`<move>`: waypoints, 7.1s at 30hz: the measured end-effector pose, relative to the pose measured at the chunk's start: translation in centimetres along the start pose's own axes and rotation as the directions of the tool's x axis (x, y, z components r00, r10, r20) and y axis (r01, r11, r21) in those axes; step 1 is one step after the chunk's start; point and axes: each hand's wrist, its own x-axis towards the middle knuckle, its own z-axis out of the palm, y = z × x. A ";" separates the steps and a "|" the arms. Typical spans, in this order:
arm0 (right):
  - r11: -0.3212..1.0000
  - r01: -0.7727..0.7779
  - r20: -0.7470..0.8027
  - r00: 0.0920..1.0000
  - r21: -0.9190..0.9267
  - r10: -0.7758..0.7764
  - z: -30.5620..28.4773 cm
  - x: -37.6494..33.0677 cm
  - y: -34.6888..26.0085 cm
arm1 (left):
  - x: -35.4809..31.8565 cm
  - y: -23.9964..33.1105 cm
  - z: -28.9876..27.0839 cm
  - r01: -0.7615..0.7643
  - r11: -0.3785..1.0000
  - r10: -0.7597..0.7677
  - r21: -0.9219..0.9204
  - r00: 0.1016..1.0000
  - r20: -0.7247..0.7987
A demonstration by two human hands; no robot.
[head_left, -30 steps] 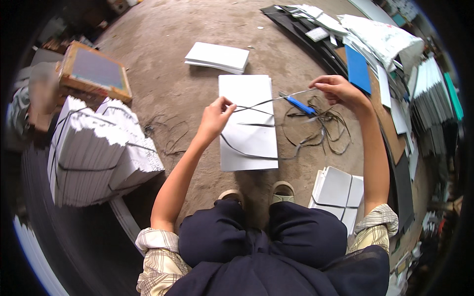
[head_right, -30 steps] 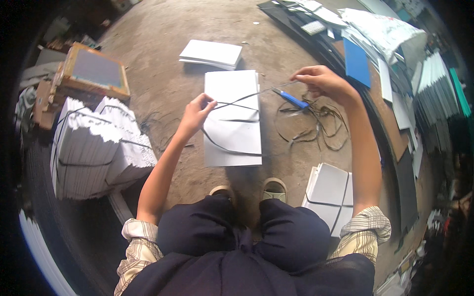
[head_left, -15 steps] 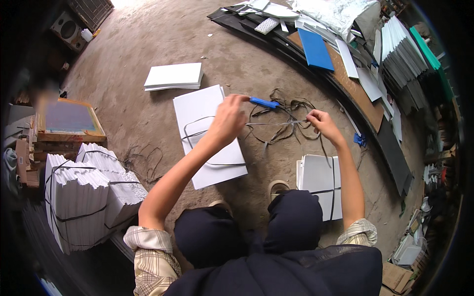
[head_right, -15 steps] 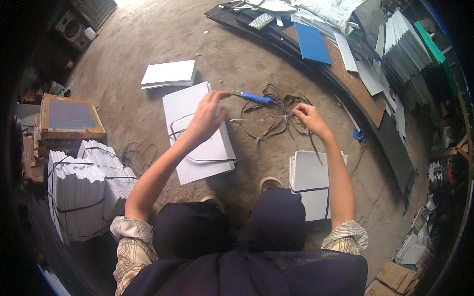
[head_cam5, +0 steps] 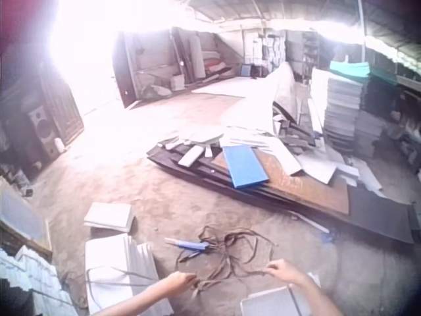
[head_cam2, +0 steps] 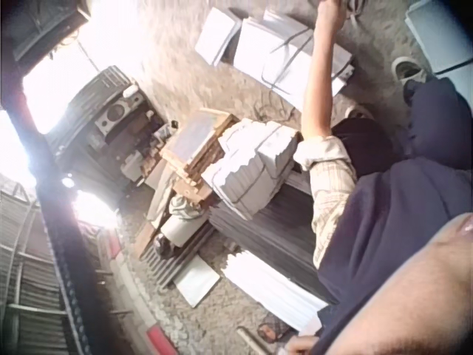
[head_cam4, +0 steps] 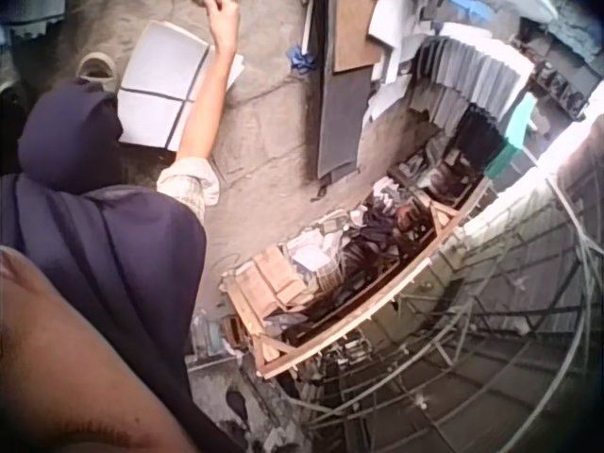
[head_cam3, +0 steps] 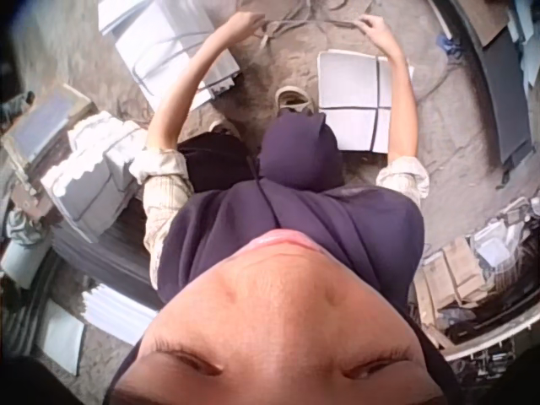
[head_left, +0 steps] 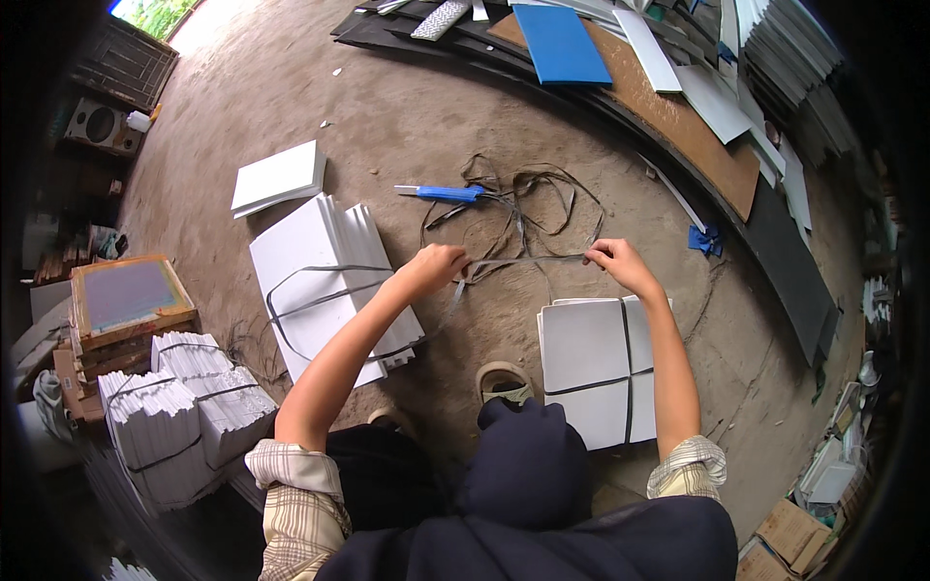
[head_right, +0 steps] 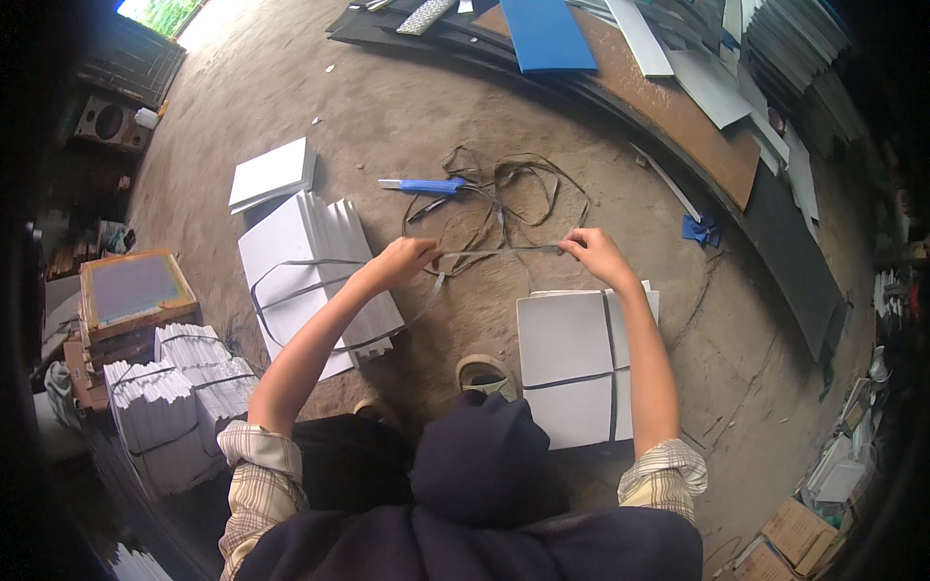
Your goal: The person gathers white rectangular paper sheets and stacks them on the floor. They then use a blue utility knife to cut a long black cord and wrap it around the stack to secure the bundle. The person ties the cord into a knot and trims the excess length.
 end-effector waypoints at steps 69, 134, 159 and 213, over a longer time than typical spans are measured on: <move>0.102 0.641 0.129 0.303 -0.761 -0.944 -5.0 0.3 -24.3 | -5.4 11.6 -14.4 -0.320 0.798 0.033 -0.511 0.870 -0.492; 0.944 0.132 -0.483 0.832 -0.304 -0.272 7.9 11.4 -0.3 | -1.1 -2.8 -6.4 0.020 0.833 -0.435 -0.552 0.639 -0.634; 0.663 0.105 -0.588 0.373 -0.742 -0.717 -5.6 3.2 -18.2 | -0.2 7.3 -6.1 -0.492 0.171 -0.273 -0.854 0.809 -0.520; 0.171 0.454 0.093 0.503 -0.874 -0.859 -2.9 -0.3 -19.0 | -4.3 8.8 -6.8 -0.192 0.906 -0.004 -0.377 0.887 -0.461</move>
